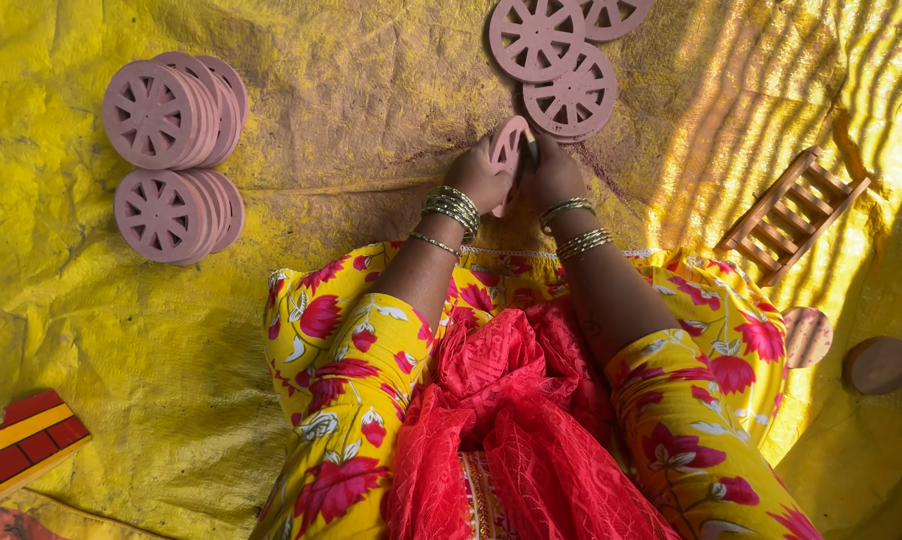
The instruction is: The person sits on the floor and sands wheel-shaped discs one at a time, holding each disc in one hand and rubbing it with a sanding block, then sets the finished disc aside and picks up the next one. Discs accumulate in a stack on the tarp as the work proceeds.
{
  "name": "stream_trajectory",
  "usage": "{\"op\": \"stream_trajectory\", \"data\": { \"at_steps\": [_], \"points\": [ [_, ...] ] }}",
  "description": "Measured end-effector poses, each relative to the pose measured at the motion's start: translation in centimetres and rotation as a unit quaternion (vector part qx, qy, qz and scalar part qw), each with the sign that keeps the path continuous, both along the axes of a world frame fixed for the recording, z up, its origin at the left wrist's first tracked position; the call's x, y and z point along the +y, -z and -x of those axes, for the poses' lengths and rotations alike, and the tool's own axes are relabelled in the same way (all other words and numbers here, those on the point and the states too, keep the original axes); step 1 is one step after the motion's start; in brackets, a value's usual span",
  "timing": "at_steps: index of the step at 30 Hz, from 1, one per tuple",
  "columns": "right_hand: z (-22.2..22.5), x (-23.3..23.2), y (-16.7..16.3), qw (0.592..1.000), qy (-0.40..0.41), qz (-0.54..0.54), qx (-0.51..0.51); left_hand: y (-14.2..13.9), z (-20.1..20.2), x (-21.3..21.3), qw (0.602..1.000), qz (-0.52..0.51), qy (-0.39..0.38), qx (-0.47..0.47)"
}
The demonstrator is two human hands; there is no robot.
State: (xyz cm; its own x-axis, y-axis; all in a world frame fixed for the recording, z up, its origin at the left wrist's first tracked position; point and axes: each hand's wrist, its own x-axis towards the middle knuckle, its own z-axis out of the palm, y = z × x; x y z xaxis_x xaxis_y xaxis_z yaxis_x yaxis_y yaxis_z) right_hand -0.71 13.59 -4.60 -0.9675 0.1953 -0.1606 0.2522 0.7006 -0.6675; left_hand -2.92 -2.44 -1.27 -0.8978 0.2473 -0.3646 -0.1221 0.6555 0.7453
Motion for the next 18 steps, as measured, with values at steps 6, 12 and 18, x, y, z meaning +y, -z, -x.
{"op": "stream_trajectory", "data": {
  "at_steps": [6, 12, 18],
  "points": [
    [-1.3, -1.6, -5.8, 0.989, -0.088, -0.009, 0.12, -0.2, 0.0, -0.2, 0.999, 0.006, -0.017, -0.037],
    [-0.8, -1.2, -7.0, 0.992, -0.072, -0.071, 0.074, -1.0, 0.0, 0.0, 0.998, -0.005, -0.05, -0.038],
    [-0.9, -0.8, -6.3, 0.985, -0.113, -0.083, 0.104, -0.2, 0.3, -0.3, 0.998, 0.005, -0.046, -0.031]
  ]
}}
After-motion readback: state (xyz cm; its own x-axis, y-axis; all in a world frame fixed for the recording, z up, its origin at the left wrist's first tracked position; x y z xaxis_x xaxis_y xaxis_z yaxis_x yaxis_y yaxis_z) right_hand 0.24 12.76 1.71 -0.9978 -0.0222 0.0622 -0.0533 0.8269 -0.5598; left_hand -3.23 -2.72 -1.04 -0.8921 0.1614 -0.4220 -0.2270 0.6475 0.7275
